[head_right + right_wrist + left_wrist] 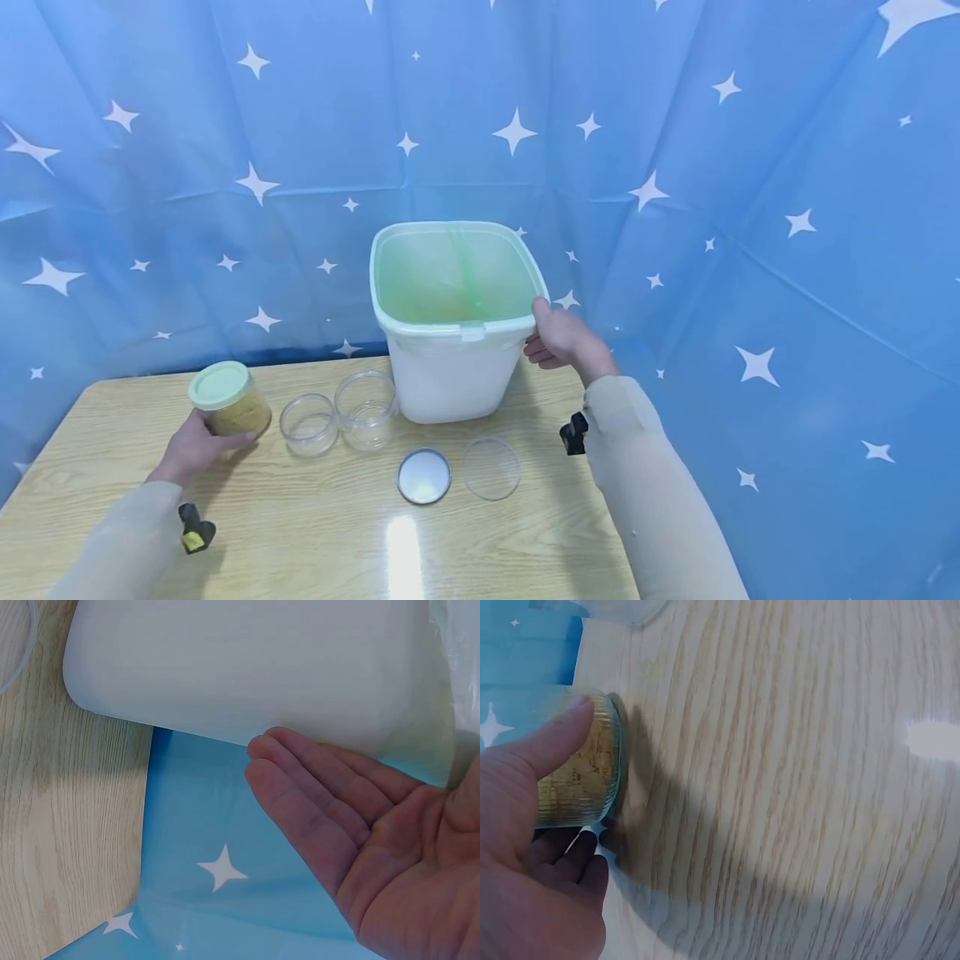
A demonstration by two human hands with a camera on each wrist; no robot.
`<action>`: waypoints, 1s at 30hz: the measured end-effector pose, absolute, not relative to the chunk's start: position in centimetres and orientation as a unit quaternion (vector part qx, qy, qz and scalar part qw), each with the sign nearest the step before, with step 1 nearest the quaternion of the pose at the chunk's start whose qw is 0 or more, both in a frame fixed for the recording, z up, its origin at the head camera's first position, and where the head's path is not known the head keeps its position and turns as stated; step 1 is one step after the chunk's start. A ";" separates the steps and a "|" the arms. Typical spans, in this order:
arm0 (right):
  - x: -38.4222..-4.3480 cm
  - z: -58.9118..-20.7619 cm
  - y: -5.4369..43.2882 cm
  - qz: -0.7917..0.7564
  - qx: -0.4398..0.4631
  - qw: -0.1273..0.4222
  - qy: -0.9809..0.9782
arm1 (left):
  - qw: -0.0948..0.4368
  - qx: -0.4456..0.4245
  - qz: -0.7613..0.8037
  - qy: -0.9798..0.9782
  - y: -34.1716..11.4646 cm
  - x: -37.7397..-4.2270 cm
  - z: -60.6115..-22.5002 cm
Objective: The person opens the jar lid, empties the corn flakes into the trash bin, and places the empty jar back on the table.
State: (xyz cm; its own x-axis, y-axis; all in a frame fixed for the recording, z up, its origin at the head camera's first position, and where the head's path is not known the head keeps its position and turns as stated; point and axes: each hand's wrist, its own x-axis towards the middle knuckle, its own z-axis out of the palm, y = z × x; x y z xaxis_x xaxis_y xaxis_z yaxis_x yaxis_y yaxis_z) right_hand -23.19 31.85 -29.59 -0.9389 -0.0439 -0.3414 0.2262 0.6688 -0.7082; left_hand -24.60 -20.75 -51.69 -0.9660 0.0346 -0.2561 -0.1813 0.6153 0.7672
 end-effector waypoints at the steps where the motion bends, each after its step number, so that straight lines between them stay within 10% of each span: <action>1: -23.2 -29.6 31.8 -0.404 0.053 0.167 0.898 | 0.120 -0.043 0.439 0.889 -20.8 -24.6 -51.7; 30: -23.0 -29.7 31.8 -0.409 0.049 0.168 0.895 | 0.064 -0.024 0.390 0.918 -21.8 -22.8 -52.4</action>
State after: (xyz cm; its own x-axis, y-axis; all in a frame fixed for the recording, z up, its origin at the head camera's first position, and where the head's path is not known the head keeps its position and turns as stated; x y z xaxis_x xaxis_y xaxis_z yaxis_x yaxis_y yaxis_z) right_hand -23.04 31.77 -29.68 -0.9387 -0.0500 -0.3411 0.2252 0.6603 -0.7165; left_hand -22.79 -21.79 -52.42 -0.9907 0.0063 -0.1358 -0.0934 0.6946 0.7134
